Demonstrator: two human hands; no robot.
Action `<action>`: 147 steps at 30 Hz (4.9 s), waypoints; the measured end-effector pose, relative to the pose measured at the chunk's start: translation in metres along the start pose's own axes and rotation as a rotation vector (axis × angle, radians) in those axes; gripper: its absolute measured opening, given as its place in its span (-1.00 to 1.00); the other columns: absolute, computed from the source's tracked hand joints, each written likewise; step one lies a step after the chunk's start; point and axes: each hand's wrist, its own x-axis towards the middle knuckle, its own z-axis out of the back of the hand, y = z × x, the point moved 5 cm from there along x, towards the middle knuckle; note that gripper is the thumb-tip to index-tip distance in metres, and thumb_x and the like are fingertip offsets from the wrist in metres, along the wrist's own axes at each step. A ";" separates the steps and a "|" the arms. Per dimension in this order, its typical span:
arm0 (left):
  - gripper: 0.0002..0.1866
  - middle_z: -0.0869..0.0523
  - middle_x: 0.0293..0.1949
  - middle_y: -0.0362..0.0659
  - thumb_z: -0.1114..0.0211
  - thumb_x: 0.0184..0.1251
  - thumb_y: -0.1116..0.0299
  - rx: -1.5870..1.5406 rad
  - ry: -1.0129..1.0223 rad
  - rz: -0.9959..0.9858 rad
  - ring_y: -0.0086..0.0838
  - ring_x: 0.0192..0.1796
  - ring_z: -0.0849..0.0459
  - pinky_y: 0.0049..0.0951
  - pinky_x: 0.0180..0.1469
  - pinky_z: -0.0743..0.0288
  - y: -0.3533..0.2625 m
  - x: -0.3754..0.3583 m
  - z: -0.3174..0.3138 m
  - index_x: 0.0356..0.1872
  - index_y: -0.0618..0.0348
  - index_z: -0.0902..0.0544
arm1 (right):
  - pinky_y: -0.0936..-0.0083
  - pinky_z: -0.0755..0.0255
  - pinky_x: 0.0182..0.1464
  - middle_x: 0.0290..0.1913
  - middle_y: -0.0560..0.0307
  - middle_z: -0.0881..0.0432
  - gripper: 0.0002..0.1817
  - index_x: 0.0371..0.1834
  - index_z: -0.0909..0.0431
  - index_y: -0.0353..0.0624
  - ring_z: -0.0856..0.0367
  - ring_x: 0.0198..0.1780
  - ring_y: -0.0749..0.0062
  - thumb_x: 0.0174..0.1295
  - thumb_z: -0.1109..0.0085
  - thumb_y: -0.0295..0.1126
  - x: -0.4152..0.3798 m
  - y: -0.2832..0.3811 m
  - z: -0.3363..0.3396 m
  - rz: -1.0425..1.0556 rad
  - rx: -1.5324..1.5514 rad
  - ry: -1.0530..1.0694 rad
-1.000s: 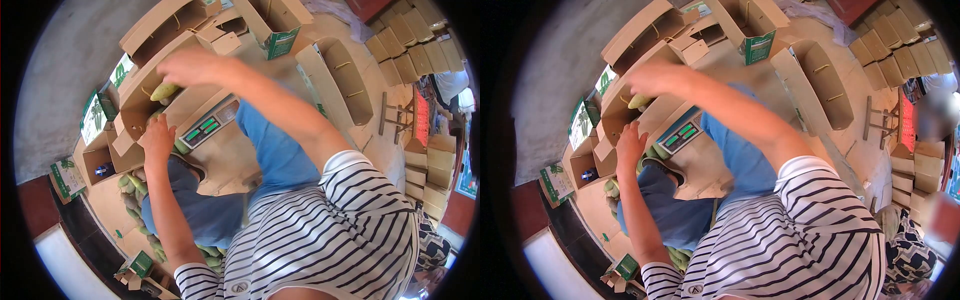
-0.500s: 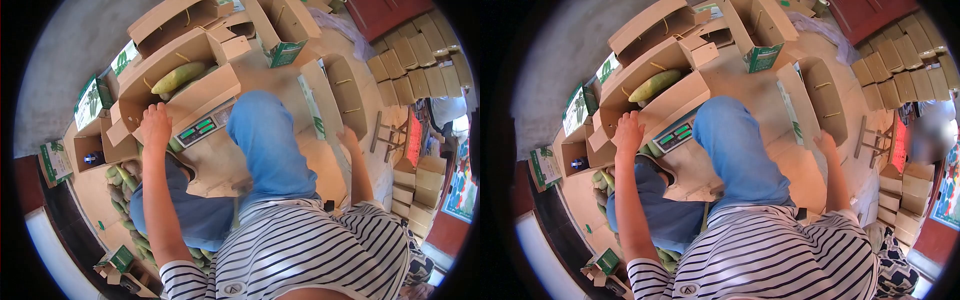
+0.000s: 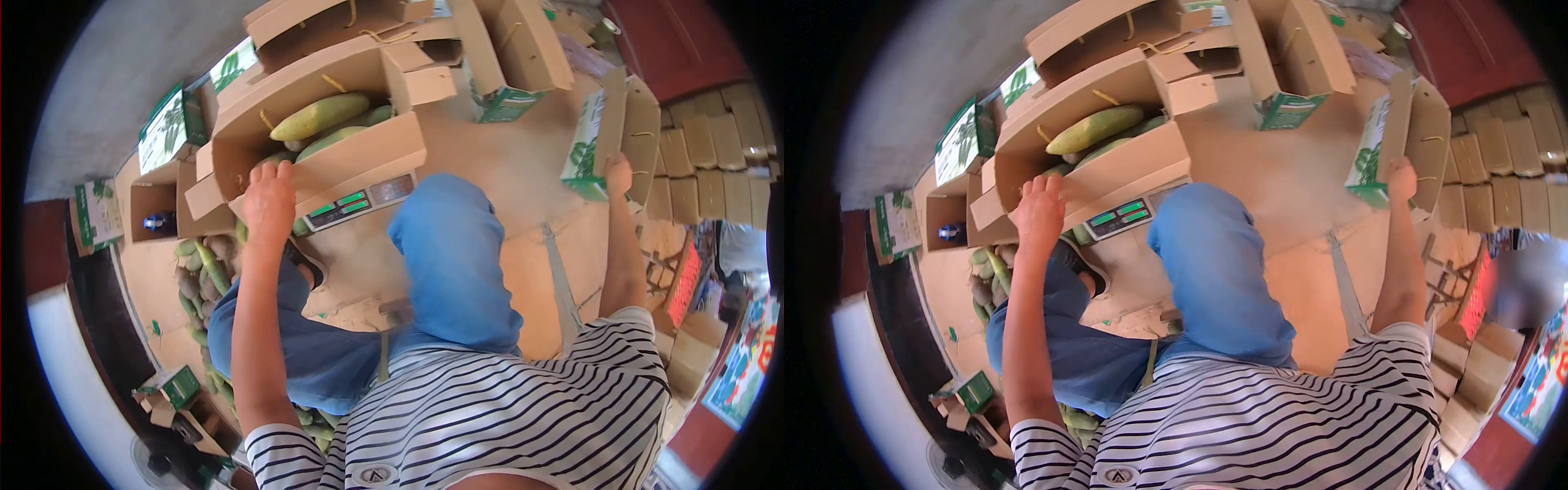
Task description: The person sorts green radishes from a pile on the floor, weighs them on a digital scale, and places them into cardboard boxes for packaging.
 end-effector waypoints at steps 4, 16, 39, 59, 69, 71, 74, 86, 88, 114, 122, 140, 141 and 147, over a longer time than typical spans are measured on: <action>-0.66 -0.52 -0.25 -0.11 -0.33 -0.03 0.41 -0.017 0.021 0.022 -0.21 -0.11 -0.50 -0.27 -0.14 -0.50 0.002 0.002 -0.004 -0.17 0.13 -0.49 | 0.13 -0.45 -0.12 -0.23 -0.21 -0.61 -0.66 -0.14 -0.51 -0.17 -0.58 -0.13 -0.11 0.14 -0.06 -0.17 0.054 0.064 -0.035 -0.002 0.020 0.130; -0.78 -0.54 -0.34 -0.14 -0.33 0.01 0.32 0.053 0.096 -0.081 -0.24 -0.15 -0.54 -0.25 -0.16 -0.44 0.011 0.026 -0.035 -0.35 0.11 -0.49 | 0.45 -0.42 0.03 -0.07 0.01 -0.61 -0.73 0.00 -0.49 -0.25 -0.58 -0.04 0.23 0.33 0.05 -0.35 0.004 0.286 0.075 0.472 0.780 -0.111; -0.93 -0.60 -0.45 -0.15 -0.21 0.00 0.42 -0.150 -0.027 -0.513 -0.28 -0.29 -0.62 -0.28 -0.29 -0.45 -0.066 0.026 0.013 -0.44 0.06 -0.57 | 0.17 -0.45 -0.15 -0.29 -0.03 -0.64 -0.70 -0.21 -0.57 -0.08 -0.60 -0.18 0.03 0.14 -0.10 -0.12 -0.102 0.495 0.078 1.310 0.085 0.422; -0.88 -0.59 -0.40 -0.15 -0.16 -0.01 0.45 -0.778 0.096 -1.225 -0.30 -0.21 -0.58 -0.29 -0.15 -0.38 -0.393 -0.066 0.076 -0.39 0.13 -0.57 | 0.28 -0.46 -0.19 -0.28 -0.04 -0.68 -0.65 -0.14 -0.61 -0.12 -0.65 -0.24 0.13 0.14 -0.14 -0.13 -0.320 -0.237 0.113 -0.245 0.051 0.560; -0.81 -0.63 -0.24 -0.01 -0.23 0.17 0.44 -0.789 0.230 -0.581 -0.13 -0.16 -0.60 -0.28 -0.09 -0.46 -0.172 -0.001 0.112 -0.20 0.25 -0.57 | 0.18 -0.45 -0.16 -0.31 -0.12 -0.63 -0.61 -0.10 -0.53 -0.21 -0.60 -0.22 0.01 0.08 -0.16 -0.18 -0.265 -0.355 0.087 -0.133 -0.253 0.638; -0.82 -0.63 -0.24 0.00 -0.21 0.19 0.46 -0.793 0.185 -0.464 -0.15 -0.17 -0.60 -0.31 -0.10 -0.46 -0.148 0.004 0.100 -0.20 0.26 -0.57 | 0.17 -0.42 -0.13 -0.18 -0.11 -0.59 -0.65 -0.01 -0.49 -0.11 -0.55 -0.12 -0.01 0.22 -0.01 -0.17 -0.170 -0.210 0.127 0.112 -0.293 0.290; -0.84 -0.62 -0.25 0.02 -0.17 0.26 0.43 -0.967 0.235 -0.231 -0.17 -0.18 -0.61 -0.35 -0.10 -0.45 -0.129 0.009 0.074 -0.18 0.27 -0.56 | 0.31 -0.42 -0.01 -0.05 -0.02 -0.60 -0.67 -0.01 -0.49 -0.16 -0.55 -0.02 0.05 0.27 0.01 -0.21 -0.075 -0.049 0.112 0.143 0.063 0.308; -0.80 -0.62 -0.31 -0.03 -0.27 0.09 0.52 -0.756 -0.080 -0.376 -0.15 -0.23 -0.61 -0.25 -0.19 -0.48 -0.111 -0.011 0.090 -0.22 0.26 -0.56 | 0.17 -0.43 -0.09 -0.20 -0.08 -0.63 -0.67 -0.30 -0.54 -0.12 -0.58 -0.08 0.01 0.17 -0.06 -0.06 0.019 0.116 -0.037 0.070 -0.136 0.497; -0.77 -0.62 -0.30 -0.06 -0.30 0.05 0.51 -0.731 -0.094 -0.397 -0.18 -0.22 -0.61 -0.27 -0.18 -0.48 -0.111 -0.015 0.095 -0.21 0.25 -0.56 | 0.15 -0.44 -0.18 -0.31 -0.08 -0.62 -0.71 -0.40 -0.53 -0.12 -0.58 -0.18 -0.02 0.14 -0.07 -0.10 0.004 0.114 -0.032 0.160 -0.138 0.494; -0.79 -0.50 -0.45 -0.20 -0.21 -0.05 0.43 -0.591 -0.273 -0.483 -0.40 -0.35 -0.55 -0.44 -0.29 -0.39 -0.097 -0.058 0.112 -0.31 0.17 -0.52 | 0.47 -0.43 -0.08 -0.20 0.00 -0.68 -0.60 -0.05 -0.55 -0.33 -0.61 -0.16 0.41 0.19 -0.19 -0.21 -0.157 0.097 0.025 -0.036 0.650 0.396; -0.81 -0.48 -0.48 -0.20 -0.18 -0.12 0.43 -0.611 -0.297 -0.475 -0.41 -0.38 -0.52 -0.48 -0.30 -0.37 -0.102 -0.063 0.114 -0.38 0.17 -0.51 | 0.49 -0.44 -0.09 -0.09 0.07 -0.61 -0.61 -0.06 -0.52 -0.35 -0.56 -0.12 0.44 0.22 -0.17 -0.23 -0.169 0.159 0.107 -0.145 0.856 0.427; -0.89 -0.50 -0.52 -0.21 -0.17 -0.09 0.41 -0.633 -0.386 -0.444 -0.40 -0.41 -0.53 -0.45 -0.30 -0.35 -0.095 -0.070 0.111 -0.48 0.15 -0.50 | 0.46 -0.43 -0.15 -0.22 0.08 -0.61 -0.74 -0.14 -0.58 -0.13 -0.58 -0.19 0.21 0.06 -0.20 -0.51 -0.179 0.418 0.221 1.164 0.499 0.141; -0.89 -0.51 -0.51 -0.20 -0.17 -0.09 0.41 -0.622 -0.387 -0.436 -0.40 -0.41 -0.54 -0.45 -0.30 -0.35 -0.092 -0.070 0.110 -0.48 0.16 -0.50 | 0.41 -0.43 -0.16 -0.24 0.11 -0.61 -0.75 -0.15 -0.58 -0.11 -0.57 -0.19 0.21 0.06 -0.20 -0.50 -0.184 0.440 0.209 1.241 0.453 0.191; -0.87 -0.55 -0.50 -0.17 -0.18 -0.09 0.40 -0.588 -0.386 -0.413 -0.38 -0.40 -0.55 -0.44 -0.29 -0.35 -0.083 -0.069 0.106 -0.47 0.17 -0.51 | 0.31 -0.44 -0.19 -0.27 0.14 -0.59 -0.84 -0.24 -0.53 -0.09 -0.55 -0.16 0.18 0.11 -0.15 -0.35 -0.225 0.525 0.124 1.506 0.344 0.495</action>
